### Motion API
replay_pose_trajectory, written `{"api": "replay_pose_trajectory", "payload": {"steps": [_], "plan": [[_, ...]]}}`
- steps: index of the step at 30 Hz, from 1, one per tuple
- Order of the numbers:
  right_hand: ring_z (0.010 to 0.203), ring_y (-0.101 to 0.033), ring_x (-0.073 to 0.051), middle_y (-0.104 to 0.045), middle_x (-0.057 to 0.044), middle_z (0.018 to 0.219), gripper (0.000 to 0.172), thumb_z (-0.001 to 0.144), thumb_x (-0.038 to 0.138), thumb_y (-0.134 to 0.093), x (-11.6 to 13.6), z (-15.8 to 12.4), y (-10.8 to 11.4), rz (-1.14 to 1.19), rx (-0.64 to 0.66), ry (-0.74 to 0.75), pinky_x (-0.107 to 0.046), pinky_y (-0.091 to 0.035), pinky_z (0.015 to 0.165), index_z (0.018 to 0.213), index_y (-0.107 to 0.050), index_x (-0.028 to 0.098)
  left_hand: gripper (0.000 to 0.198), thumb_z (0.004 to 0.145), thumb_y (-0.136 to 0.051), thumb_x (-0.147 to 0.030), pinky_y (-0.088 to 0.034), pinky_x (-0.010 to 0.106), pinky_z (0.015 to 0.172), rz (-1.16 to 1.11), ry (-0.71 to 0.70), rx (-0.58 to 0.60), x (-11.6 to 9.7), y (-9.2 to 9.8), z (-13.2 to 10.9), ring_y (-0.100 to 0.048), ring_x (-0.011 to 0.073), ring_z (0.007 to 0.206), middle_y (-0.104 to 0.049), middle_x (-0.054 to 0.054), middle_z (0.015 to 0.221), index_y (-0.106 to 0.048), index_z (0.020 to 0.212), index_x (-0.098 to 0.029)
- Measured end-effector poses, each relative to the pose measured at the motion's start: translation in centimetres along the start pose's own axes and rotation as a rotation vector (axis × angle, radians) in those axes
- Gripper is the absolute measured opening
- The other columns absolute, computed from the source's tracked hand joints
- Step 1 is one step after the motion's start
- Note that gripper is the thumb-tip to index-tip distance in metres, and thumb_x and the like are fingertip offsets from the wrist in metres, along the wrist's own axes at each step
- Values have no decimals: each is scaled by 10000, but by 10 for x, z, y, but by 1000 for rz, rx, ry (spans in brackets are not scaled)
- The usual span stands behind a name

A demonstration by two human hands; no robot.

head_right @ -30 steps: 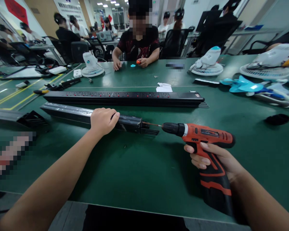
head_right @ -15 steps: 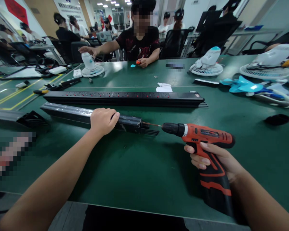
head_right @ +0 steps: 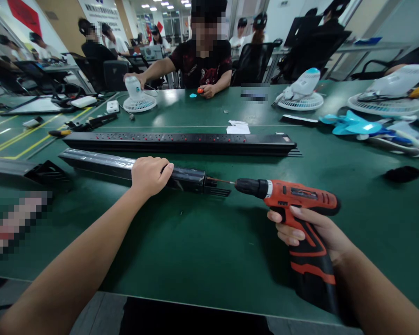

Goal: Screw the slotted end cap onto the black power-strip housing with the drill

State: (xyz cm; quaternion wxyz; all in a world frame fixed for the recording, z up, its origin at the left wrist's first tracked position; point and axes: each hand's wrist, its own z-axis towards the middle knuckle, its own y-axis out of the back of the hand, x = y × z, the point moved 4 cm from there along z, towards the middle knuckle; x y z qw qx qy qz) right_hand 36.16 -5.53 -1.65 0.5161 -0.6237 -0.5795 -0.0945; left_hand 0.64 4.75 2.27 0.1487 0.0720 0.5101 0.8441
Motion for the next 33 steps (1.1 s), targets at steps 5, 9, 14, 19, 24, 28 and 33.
{"api": "replay_pose_trajectory", "payload": {"steps": [5, 9, 14, 19, 24, 28, 33], "plan": [[370, -248, -81, -349, 76, 380, 251, 660, 443, -467, 0, 1, 1, -9, 29, -21, -231, -271, 346, 727, -551, 216, 514, 1069, -361, -455, -390, 425, 779, -9, -6, -4, 0, -1, 0, -642, 259, 758, -741, 69, 771, -735, 820, -206], [376, -271, -84, -377, 67, 398, 277, 674, 468, -448, -1, 1, 4, -4, 40, -19, -232, -271, 355, 735, -550, 217, 518, 1069, -365, -455, -385, 425, 773, -2, -7, -6, 1, -1, 0, -643, 258, 755, -741, 68, 772, -738, 819, -199], [377, -281, -89, -375, 71, 387, 374, 654, 559, -445, -1, 1, 4, 8, 63, -28, -239, -273, 363, 754, -550, 215, 514, 1070, -368, -455, -382, 418, 766, 0, -11, -17, 1, -1, 0, -639, 252, 749, -736, 64, 761, -736, 816, -202], [385, -292, -93, -376, 71, 387, 320, 648, 518, -474, -1, 1, 4, -8, 53, -31, -241, -271, 368, 746, -545, 222, 517, 1070, -362, -454, -382, 419, 775, 3, -11, -9, 0, -1, 0, -638, 252, 748, -738, 65, 766, -734, 814, -202], [382, -293, -100, -362, 77, 375, 300, 629, 510, -493, -2, 1, 6, -24, 46, -39, -250, -259, 359, 741, -535, 235, 520, 1070, -364, -456, -383, 423, 773, 8, -10, -4, 0, 0, 0, -644, 256, 755, -738, 65, 769, -740, 821, -199], [376, -272, -96, -372, 76, 382, 273, 633, 490, -493, -1, 0, 5, -34, 22, -32, -256, -264, 357, 736, -530, 239, 522, 1069, -357, -455, -384, 425, 775, 1, -5, 1, 0, 0, 0, -647, 259, 758, -745, 67, 781, -742, 825, -200], [372, -273, -88, -375, 73, 382, 268, 651, 476, -477, -1, 1, 3, -31, 28, -30, -245, -267, 350, 726, -535, 225, 522, 1067, -356, -463, -385, 428, 777, 1, 2, 5, 0, 0, 0, -647, 262, 766, -745, 66, 780, -738, 823, -205]]}}
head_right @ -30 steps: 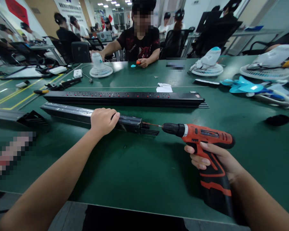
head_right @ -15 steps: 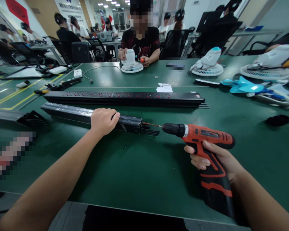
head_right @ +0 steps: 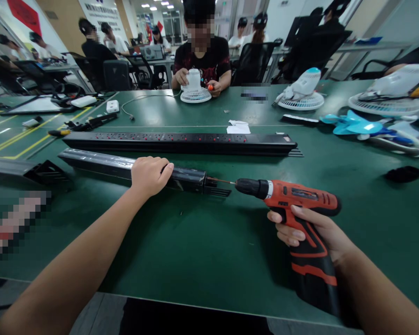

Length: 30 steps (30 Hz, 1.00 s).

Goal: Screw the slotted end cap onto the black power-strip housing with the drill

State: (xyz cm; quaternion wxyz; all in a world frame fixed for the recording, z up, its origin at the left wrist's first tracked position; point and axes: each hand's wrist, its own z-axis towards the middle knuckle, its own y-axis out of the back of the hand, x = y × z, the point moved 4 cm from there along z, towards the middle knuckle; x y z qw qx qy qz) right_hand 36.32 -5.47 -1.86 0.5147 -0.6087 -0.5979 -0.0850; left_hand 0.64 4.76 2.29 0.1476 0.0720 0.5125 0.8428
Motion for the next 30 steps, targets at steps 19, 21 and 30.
{"api": "replay_pose_trajectory", "payload": {"steps": [19, 21, 30], "plan": [[373, -288, -97, -331, 87, 376, 275, 654, 501, -485, -1, -1, 1, -15, -25, 5, -251, -275, 349, 725, -506, 237, 503, 1059, -364, -466, -399, 431, 791, -19, 3, -10, 0, -1, 0, -644, 266, 774, -745, 75, 776, -724, 804, -224], [373, -283, -93, -339, 85, 377, 272, 657, 494, -481, -1, -1, 0, -11, -22, 5, -246, -279, 349, 728, -510, 234, 509, 1060, -363, -468, -400, 433, 792, -20, 3, -6, 1, 0, 0, -645, 270, 776, -745, 78, 780, -733, 813, -221], [362, -255, -79, -364, 83, 399, 258, 656, 491, -492, 0, -1, 1, -16, -47, 27, -238, -304, 343, 720, -491, 241, 522, 1068, -356, -474, -408, 434, 799, -4, -1, -6, 1, -1, 0, -651, 269, 778, -743, 74, 777, -737, 819, -219]]}}
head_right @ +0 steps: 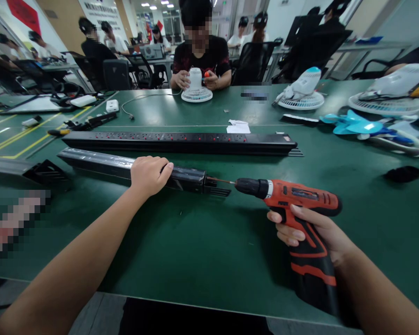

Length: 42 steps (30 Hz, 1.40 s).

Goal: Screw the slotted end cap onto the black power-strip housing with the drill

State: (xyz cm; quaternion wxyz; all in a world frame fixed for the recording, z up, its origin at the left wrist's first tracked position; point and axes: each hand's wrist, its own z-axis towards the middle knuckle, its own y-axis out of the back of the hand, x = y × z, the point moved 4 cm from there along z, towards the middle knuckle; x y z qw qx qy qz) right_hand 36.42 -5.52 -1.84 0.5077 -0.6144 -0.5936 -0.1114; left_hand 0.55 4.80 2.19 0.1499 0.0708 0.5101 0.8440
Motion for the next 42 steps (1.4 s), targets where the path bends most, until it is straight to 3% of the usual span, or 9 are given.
{"api": "replay_pose_trajectory", "payload": {"steps": [42], "plan": [[377, -274, -85, -370, 76, 397, 291, 673, 509, -470, -1, 0, 2, 17, 16, -12, -232, -300, 351, 735, -515, 229, 515, 1067, -355, -466, -395, 435, 781, -8, -1, -5, -1, 1, 0, -648, 271, 771, -743, 73, 775, -726, 809, -219]]}}
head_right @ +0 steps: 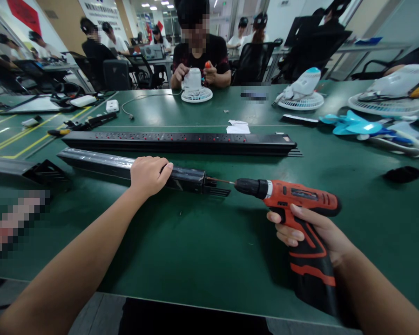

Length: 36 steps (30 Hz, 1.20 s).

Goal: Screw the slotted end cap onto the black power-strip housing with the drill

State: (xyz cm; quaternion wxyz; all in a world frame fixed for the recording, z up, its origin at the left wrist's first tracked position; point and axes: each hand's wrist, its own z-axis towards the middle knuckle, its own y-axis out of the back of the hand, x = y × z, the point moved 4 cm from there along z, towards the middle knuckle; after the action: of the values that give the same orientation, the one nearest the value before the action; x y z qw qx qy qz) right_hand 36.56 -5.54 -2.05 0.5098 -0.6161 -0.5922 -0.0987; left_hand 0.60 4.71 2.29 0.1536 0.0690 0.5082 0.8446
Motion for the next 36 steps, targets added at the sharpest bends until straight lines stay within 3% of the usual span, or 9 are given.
{"api": "replay_pose_trajectory", "payload": {"steps": [26, 36], "plan": [[371, -246, -75, -428, 58, 432, 272, 668, 469, -475, 2, 0, -4, 8, -29, 28, -231, -328, 344, 725, -565, 218, 518, 1063, -359, -459, -391, 430, 778, -1, -2, -6, 0, 0, 1, -648, 268, 763, -735, 77, 759, -732, 811, -203], [376, -253, -77, -375, 70, 385, 281, 675, 466, -467, 1, -1, -3, 10, -19, 19, -223, -307, 350, 719, -569, 208, 525, 1067, -358, -453, -388, 424, 778, -10, 0, -15, -1, 0, 0, -645, 263, 757, -732, 72, 750, -742, 811, -203]]}}
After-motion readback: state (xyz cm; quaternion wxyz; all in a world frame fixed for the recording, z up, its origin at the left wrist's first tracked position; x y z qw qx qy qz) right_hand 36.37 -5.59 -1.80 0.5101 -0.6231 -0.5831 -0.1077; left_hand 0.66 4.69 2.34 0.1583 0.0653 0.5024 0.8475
